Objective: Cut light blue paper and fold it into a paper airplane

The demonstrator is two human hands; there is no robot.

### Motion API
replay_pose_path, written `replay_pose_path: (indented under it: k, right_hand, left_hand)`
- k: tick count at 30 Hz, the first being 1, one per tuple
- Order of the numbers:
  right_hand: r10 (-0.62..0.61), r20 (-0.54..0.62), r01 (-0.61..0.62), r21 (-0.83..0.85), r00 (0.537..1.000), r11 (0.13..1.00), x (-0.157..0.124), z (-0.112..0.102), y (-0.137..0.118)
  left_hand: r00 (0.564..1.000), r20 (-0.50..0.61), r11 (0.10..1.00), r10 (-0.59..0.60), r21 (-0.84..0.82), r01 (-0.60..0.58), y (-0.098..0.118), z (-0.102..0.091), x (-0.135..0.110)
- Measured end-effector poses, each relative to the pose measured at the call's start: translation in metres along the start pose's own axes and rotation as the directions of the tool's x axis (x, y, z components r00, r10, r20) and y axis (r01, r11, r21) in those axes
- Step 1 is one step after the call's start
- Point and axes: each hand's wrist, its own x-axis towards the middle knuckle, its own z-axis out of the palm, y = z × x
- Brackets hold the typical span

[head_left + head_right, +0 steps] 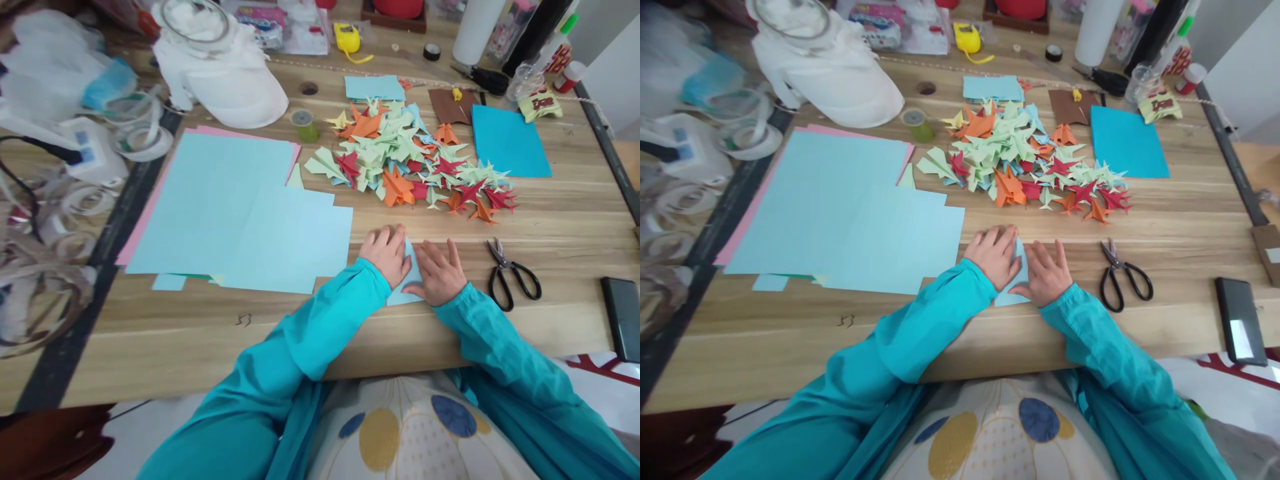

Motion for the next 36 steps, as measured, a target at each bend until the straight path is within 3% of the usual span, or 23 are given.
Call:
replay_pose_path:
  k: [8, 13, 21, 27, 36]
  right_hand:
    - [0.016, 0.021, -0.016, -0.005, 1.0, 1.0, 0.004, -0.001, -0.002]
    - [0.012, 0.046, -0.012, 0.014, 0.999, 1.0, 0.003, -0.001, -0.004]
    - [0.041, 0.096, -0.046, 0.048, 0.995, 0.998, -0.002, -0.001, -0.006]
    - [0.074, 0.09, -0.075, 0.013, 0.993, 0.997, -0.003, -0.005, -0.008]
    - [0.053, 0.133, -0.051, -0.015, 0.99, 0.999, 0.006, -0.007, 0.007]
  left_hand:
    - [0.996, -0.094, 1.0, 0.007, -0.012, -0.008, 0.009, 0.005, -0.004]
    - [0.997, -0.065, 0.999, 0.033, -0.014, -0.034, 0.015, 0.005, -0.006]
    - [0.994, -0.086, 0.997, -0.073, -0.044, 0.069, 0.016, 0.008, -0.008]
    - [0.99, -0.114, 0.995, -0.086, -0.062, 0.08, 0.014, 0.009, -0.012]
    - [0.992, -0.097, 0.988, -0.079, -0.139, 0.065, 0.012, 0.012, -0.012]
